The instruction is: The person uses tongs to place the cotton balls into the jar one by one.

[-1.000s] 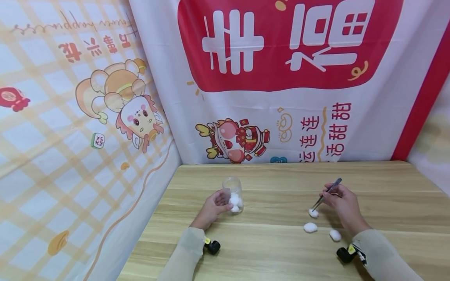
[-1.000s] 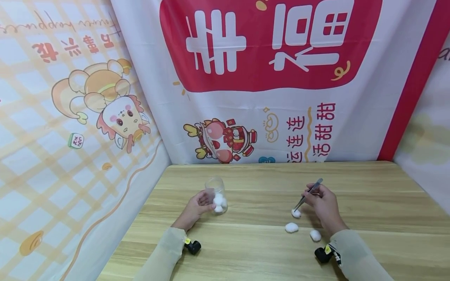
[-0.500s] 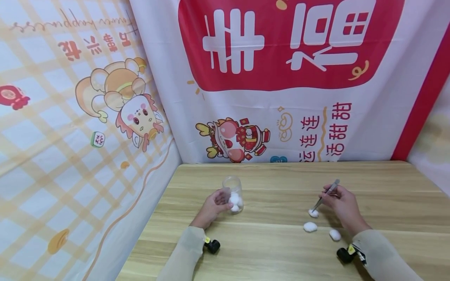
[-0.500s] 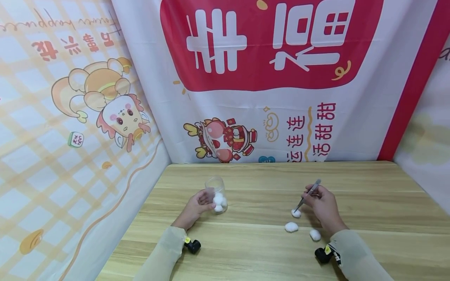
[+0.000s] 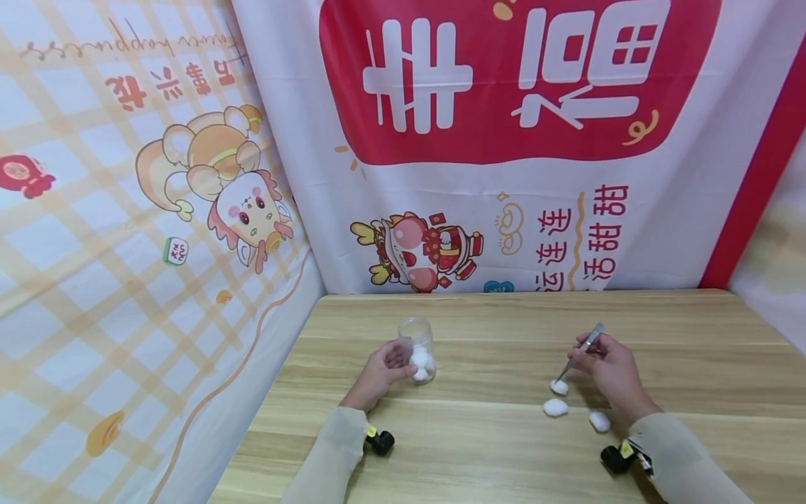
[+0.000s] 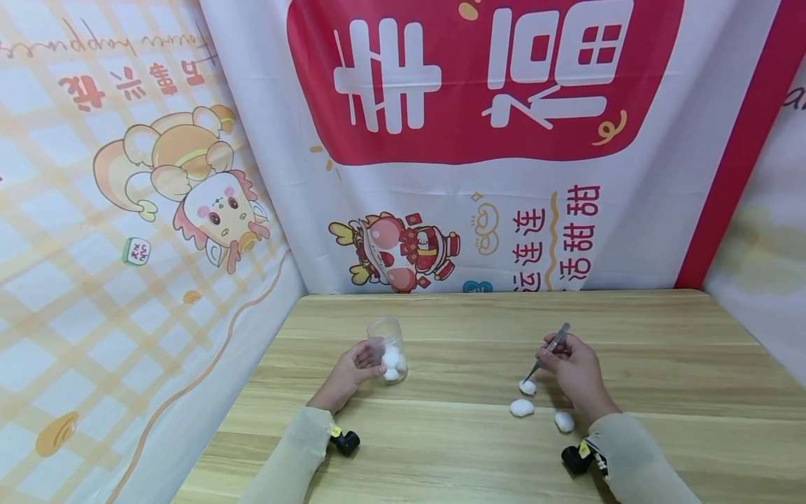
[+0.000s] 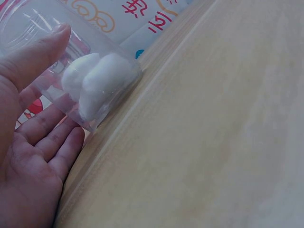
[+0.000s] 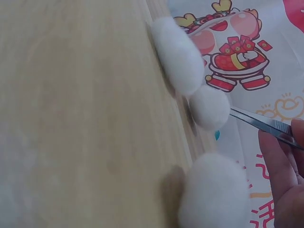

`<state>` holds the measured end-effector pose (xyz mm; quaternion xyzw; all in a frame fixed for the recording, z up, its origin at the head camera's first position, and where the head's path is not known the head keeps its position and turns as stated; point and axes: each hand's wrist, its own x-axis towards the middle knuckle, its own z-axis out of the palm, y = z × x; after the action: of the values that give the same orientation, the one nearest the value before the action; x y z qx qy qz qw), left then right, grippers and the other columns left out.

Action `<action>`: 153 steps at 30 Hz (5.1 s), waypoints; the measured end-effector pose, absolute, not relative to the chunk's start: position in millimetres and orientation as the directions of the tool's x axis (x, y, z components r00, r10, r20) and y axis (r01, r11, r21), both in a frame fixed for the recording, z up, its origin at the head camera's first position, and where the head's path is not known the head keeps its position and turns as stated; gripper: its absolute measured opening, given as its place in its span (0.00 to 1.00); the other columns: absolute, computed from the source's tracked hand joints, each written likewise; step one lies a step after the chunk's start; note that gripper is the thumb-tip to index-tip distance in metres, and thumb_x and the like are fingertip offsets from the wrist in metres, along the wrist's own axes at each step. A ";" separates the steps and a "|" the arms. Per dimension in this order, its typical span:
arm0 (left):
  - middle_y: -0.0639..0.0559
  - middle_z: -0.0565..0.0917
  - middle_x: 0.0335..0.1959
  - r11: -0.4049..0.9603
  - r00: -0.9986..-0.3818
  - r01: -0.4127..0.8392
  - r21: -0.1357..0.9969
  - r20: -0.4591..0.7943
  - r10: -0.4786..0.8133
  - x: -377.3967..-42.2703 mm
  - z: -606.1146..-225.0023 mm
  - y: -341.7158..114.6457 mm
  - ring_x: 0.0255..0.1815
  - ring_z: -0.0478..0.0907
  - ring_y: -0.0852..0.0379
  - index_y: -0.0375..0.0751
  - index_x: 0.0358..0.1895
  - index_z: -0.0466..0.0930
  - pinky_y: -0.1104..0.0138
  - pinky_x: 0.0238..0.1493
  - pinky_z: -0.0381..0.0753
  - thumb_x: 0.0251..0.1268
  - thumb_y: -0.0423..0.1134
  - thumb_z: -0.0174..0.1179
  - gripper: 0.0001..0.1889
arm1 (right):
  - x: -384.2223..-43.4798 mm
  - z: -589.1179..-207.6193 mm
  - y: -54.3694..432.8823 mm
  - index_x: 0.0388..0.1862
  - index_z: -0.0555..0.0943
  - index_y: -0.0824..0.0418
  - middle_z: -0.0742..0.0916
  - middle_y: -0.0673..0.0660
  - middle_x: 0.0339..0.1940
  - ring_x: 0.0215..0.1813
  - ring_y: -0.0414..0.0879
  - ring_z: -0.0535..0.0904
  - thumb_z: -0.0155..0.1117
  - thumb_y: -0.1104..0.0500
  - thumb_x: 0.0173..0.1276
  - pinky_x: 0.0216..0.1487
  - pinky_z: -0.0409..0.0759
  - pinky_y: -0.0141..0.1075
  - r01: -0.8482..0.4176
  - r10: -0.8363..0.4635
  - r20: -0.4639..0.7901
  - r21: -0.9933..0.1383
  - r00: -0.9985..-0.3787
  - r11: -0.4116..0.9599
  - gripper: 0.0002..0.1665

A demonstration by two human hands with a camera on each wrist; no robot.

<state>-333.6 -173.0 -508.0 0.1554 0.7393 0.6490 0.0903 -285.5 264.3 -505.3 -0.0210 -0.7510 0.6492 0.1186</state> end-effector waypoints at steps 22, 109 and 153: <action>0.43 0.74 0.64 0.123 -0.940 0.090 0.988 0.044 0.339 -340.9 -515.3 -173.7 0.66 0.69 0.47 0.36 0.69 0.67 0.59 0.67 0.68 0.57 0.35 0.71 0.35 | -293.3 -491.4 260.9 0.55 0.72 0.65 0.81 0.58 0.46 0.46 0.42 0.84 0.61 0.63 0.71 0.48 0.82 0.34 -0.111 0.202 0.127 -0.990 -0.971 0.090 0.16; 0.45 0.74 0.64 0.137 -0.952 0.104 0.985 0.059 0.302 -349.5 -531.4 -172.3 0.65 0.69 0.48 0.43 0.69 0.68 0.59 0.66 0.68 0.56 0.41 0.72 0.36 | -317.1 -455.7 195.5 0.53 0.73 0.64 0.81 0.61 0.46 0.48 0.47 0.83 0.61 0.65 0.71 0.49 0.82 0.37 -0.171 0.158 0.150 -0.977 -0.976 -0.124 0.14; 0.45 0.76 0.62 0.103 -0.947 0.119 0.988 0.081 0.312 -349.6 -529.5 -170.8 0.64 0.71 0.48 0.40 0.67 0.70 0.59 0.64 0.71 0.54 0.40 0.73 0.36 | -342.4 -409.2 143.5 0.50 0.74 0.63 0.79 0.62 0.46 0.53 0.57 0.80 0.63 0.66 0.69 0.50 0.82 0.38 -0.255 0.156 0.223 -0.940 -0.962 -0.227 0.12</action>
<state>-349.6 -170.8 -529.5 0.1458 0.7391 0.6535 0.0740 -342.4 143.5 -409.2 0.0407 -0.6078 0.7821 0.1312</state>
